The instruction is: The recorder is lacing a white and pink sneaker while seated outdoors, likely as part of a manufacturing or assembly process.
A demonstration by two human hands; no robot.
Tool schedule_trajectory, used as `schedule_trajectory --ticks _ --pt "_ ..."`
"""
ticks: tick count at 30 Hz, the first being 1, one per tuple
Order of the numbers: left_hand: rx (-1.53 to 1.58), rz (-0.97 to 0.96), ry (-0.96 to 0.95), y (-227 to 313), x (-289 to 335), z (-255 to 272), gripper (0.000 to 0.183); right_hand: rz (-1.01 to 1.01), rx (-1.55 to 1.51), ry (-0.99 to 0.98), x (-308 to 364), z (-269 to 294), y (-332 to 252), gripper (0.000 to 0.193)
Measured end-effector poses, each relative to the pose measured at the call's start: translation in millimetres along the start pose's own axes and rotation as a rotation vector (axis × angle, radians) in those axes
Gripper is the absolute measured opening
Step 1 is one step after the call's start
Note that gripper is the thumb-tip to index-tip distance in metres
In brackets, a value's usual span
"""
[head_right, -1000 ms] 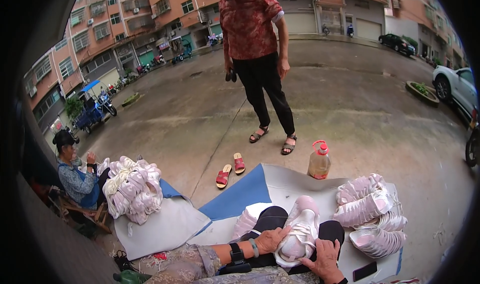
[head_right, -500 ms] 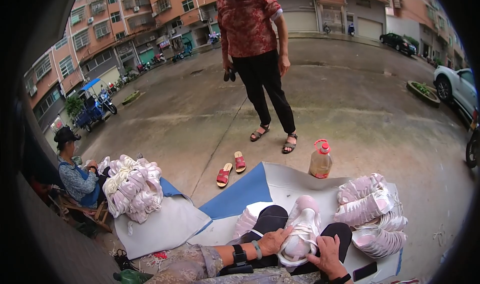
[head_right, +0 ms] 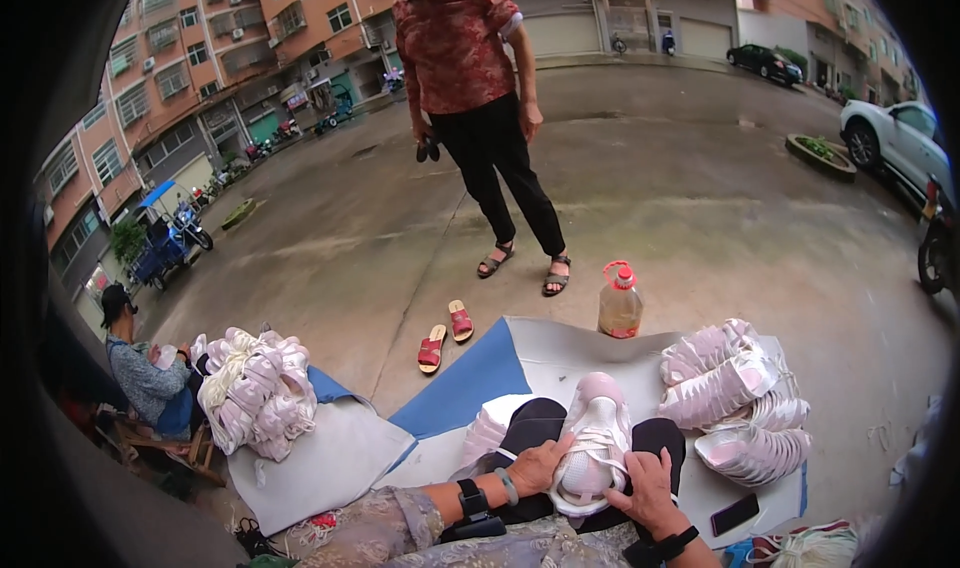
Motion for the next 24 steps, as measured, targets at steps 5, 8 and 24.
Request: schedule_trajectory --ticks 5,8,24 --pt "-0.056 -0.017 -0.054 5.6 -1.8 13.4 0.049 -0.010 -0.012 -0.033 -2.3 5.3 -2.5 0.066" --pt "-0.106 -0.017 -0.079 11.9 -6.3 23.7 0.041 -0.022 -0.024 -0.033 -2.8 6.1 -1.0 0.065" --pt "-0.246 -0.210 -0.052 37.0 -11.6 32.8 0.045 0.034 0.025 0.039 6.5 9.5 -11.1 0.070"
Point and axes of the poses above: each hand's wrist, its own x-axis away from the middle knuckle, its own z-axis out of the back of the hand, y = z × x, the point moved 9 cm from there along -x, towards the middle knuckle, and after that the axes turned 12 degrees about -y, right-handed, at the moved point
